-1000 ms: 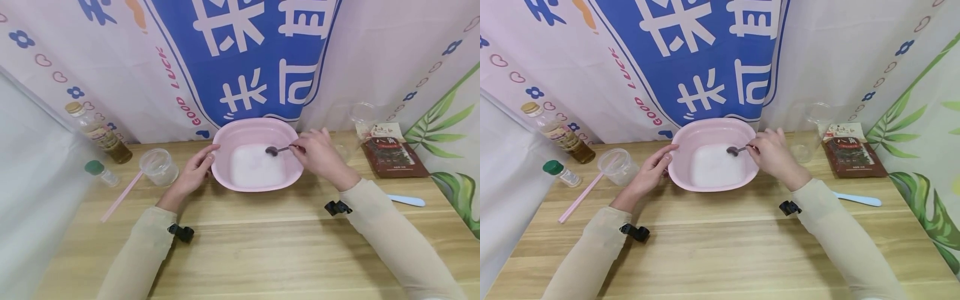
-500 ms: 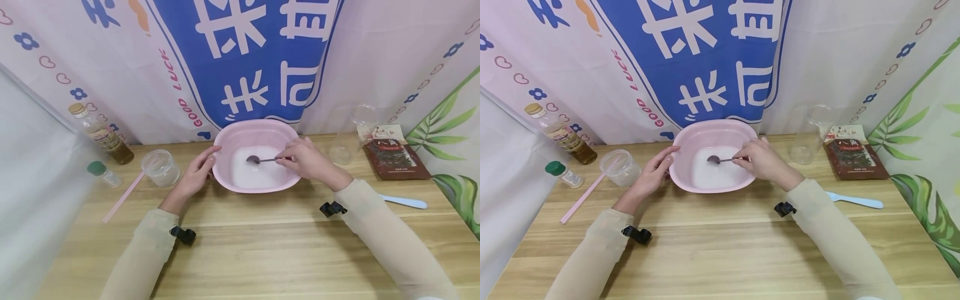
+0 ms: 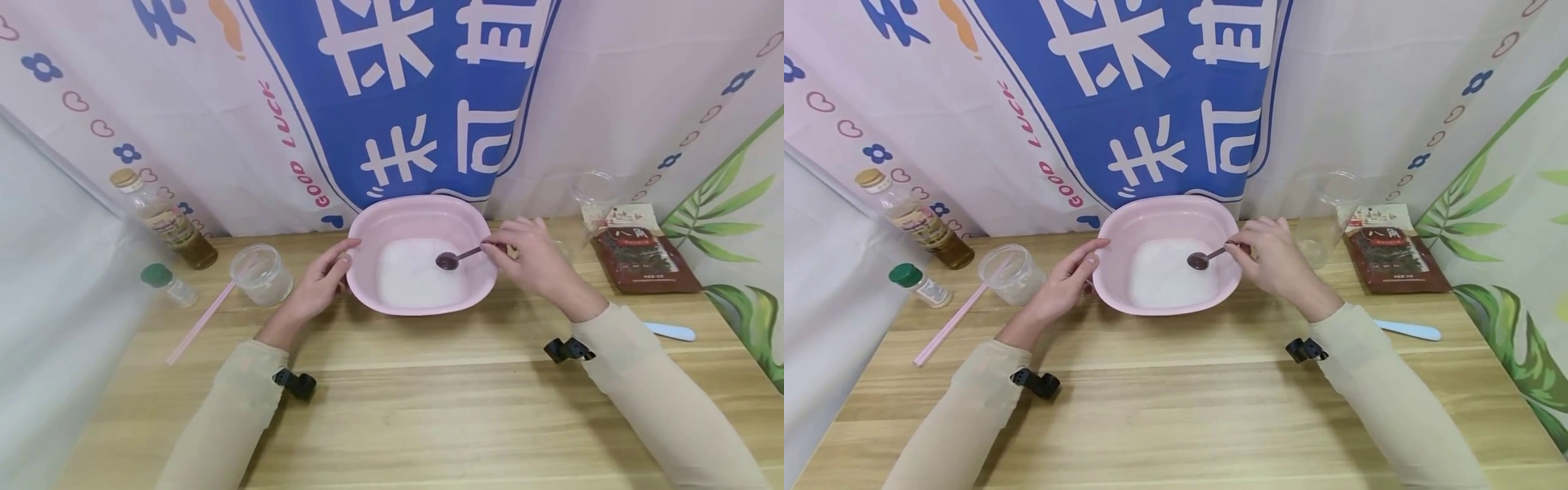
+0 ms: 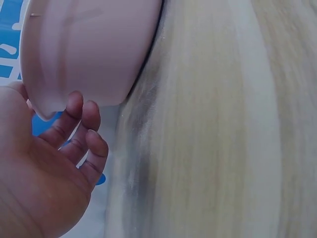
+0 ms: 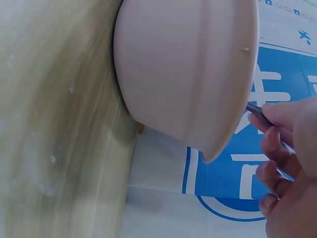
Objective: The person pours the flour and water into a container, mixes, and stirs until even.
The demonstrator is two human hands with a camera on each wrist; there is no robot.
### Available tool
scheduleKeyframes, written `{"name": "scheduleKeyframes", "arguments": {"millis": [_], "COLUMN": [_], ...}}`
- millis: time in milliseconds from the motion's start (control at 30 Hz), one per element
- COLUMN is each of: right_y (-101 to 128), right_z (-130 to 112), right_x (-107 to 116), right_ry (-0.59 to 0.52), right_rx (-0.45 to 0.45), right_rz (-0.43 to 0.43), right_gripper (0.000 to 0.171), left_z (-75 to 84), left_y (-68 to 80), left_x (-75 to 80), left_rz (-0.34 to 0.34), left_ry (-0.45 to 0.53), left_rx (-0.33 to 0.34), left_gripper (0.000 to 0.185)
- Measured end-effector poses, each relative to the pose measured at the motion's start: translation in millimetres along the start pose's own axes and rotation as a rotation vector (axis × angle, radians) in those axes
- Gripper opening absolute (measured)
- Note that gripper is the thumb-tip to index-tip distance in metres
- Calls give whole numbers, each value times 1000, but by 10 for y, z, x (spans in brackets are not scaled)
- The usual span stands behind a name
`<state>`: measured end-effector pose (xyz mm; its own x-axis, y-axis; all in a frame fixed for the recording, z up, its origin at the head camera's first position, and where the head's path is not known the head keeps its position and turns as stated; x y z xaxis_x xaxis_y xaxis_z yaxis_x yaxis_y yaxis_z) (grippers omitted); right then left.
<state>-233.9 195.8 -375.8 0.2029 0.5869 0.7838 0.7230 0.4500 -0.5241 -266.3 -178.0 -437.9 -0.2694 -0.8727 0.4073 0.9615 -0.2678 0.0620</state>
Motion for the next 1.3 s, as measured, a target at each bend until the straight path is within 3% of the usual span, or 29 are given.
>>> {"name": "scheduleKeyframes", "arguments": {"millis": [400,767,867,1133,1300], "right_y": [7,-25,-46,-42,-66], "right_z": [-33,-54,-79,-132,-228], "right_x": [-50,-206,-224,-210,-265], "right_ry": [11,152,122,-46,-160], "right_rx": [-129,-107,-103,-138,-183], "right_rz": [127,-11,-14,106,80], "right_gripper": [15,16,16,14,13], "left_z": [88,152,147,133,141], "left_y": [-7,-30,-30,-22,-12], "left_x": [20,-25,-42,-47,-34], "left_rz": [-17,27,25,37,40], "left_ry": [-3,89,102,111,129], "left_rx": [22,0,-1,7,8], "left_gripper": [44,48,50,51,50]}}
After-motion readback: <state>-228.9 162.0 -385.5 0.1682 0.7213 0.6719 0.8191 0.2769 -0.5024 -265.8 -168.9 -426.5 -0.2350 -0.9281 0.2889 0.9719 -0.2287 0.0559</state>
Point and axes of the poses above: each hand's wrist, its own y-axis away from the middle knuckle, its own x-axis out of the back of the hand, z = x × y, the point moved 2 cm from there along -y, towards the middle knuckle, and after that the axes turned 7 degrees about x, right-handed, at the moved point
